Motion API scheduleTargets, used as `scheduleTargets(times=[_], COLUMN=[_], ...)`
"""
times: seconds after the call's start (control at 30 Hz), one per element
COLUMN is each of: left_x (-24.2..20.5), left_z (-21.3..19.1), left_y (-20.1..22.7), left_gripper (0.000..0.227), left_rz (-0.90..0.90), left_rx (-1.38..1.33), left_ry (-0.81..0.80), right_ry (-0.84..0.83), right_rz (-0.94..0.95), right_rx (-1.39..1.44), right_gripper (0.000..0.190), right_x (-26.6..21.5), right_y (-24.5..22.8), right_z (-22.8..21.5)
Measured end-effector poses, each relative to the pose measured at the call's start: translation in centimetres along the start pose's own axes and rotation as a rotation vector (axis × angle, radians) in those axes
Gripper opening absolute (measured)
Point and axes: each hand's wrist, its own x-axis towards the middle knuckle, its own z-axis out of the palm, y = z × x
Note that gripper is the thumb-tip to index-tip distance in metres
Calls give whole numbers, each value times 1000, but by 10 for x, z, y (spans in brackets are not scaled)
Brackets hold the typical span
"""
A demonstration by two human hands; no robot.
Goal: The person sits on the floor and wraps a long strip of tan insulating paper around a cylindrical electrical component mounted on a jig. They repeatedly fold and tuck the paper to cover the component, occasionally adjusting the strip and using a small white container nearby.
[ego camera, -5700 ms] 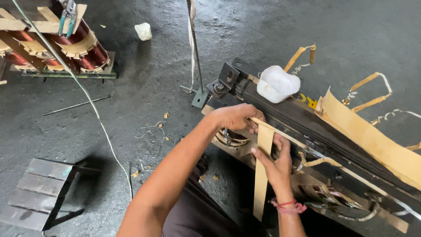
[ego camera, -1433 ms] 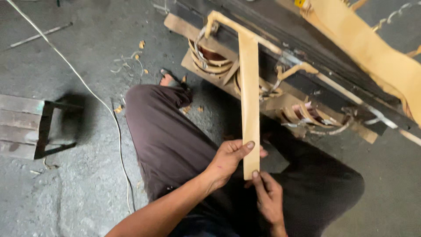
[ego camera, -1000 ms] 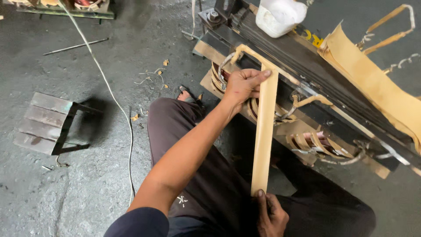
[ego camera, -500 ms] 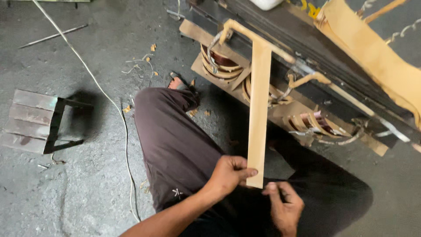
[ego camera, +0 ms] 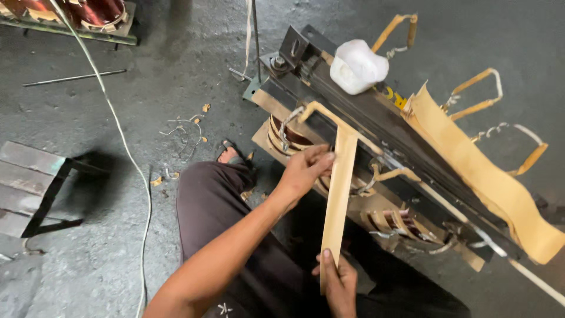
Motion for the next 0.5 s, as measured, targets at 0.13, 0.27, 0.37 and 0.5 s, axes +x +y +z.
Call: scheduleTargets(times=[0.13, 0.27, 0.37, 0.5], left_x=[69, 71, 69, 64], left_z=[23, 24, 19, 20], left_y=[-11, -12, -7, -3], left_gripper=[34, 24, 26, 23], left_rz=[246, 157, 204, 174], left_rx=[-177, -145, -109, -164], left_ry=[-48, -4, -28, -90], right_ry=[-156, 4, 305, 323], right_rz=[-190, -123, -723, -1246], right_rx=[223, -446, -820, -1121], right_gripper=[38, 39, 53, 32], right_x=[17, 45, 48, 135], right_y=[-5, -109, -230, -349], right_z=[-1, -11, -28, 26])
